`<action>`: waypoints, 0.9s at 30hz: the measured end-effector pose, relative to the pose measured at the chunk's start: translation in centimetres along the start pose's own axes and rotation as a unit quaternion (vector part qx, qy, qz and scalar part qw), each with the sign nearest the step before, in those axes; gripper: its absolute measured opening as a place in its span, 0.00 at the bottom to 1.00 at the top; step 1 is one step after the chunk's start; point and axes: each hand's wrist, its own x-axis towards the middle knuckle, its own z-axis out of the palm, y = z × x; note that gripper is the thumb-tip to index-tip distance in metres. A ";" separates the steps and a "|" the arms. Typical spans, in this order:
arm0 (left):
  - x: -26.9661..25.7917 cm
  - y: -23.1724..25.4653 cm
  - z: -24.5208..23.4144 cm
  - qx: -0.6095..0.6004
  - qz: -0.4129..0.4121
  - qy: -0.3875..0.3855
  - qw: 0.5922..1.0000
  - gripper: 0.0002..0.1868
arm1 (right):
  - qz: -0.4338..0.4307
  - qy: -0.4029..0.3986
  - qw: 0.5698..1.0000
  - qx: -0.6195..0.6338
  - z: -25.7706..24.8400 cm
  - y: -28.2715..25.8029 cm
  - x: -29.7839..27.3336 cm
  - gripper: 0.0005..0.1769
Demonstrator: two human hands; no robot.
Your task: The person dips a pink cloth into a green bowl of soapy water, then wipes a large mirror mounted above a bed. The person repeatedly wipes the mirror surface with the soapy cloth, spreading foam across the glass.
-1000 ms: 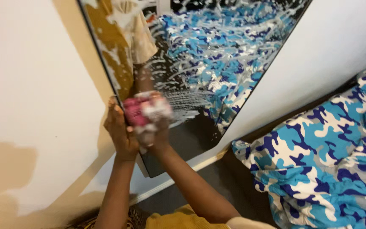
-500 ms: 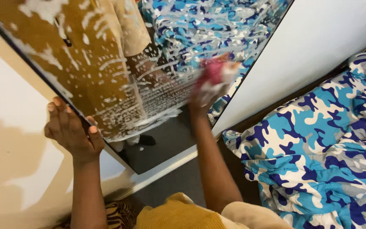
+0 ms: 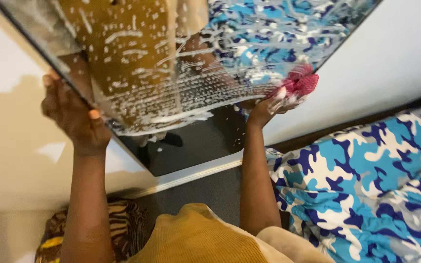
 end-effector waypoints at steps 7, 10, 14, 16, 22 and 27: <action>0.4 -0.4 -1.5 -0.014 -0.006 -0.076 0.997 0.29 | -0.034 -0.073 0.936 0.341 -8.4 -15.3 -8.6 0.35; 0.9 -0.2 -1.2 -0.040 -0.019 -0.081 0.996 0.37 | -0.069 -0.152 0.878 0.448 -13.0 -21.0 -13.4 0.40; 0.3 -0.2 -1.4 -0.025 -0.032 -0.108 0.993 0.35 | -0.275 -0.175 0.886 0.331 -17.8 -25.7 -18.8 0.39; -0.3 -0.7 -1.6 0.011 -0.021 -0.150 0.988 0.36 | -0.330 -0.159 0.890 0.271 -18.5 -27.5 -19.0 0.40; -1.8 -1.4 -2.7 0.000 -0.007 -0.213 0.977 0.30 | -0.238 -0.127 0.915 0.300 -19.9 -34.4 -14.0 0.41; -2.0 -1.3 -3.6 -0.010 0.002 -0.224 0.975 0.34 | -0.223 -0.091 0.882 0.405 -23.0 -38.4 -12.4 0.32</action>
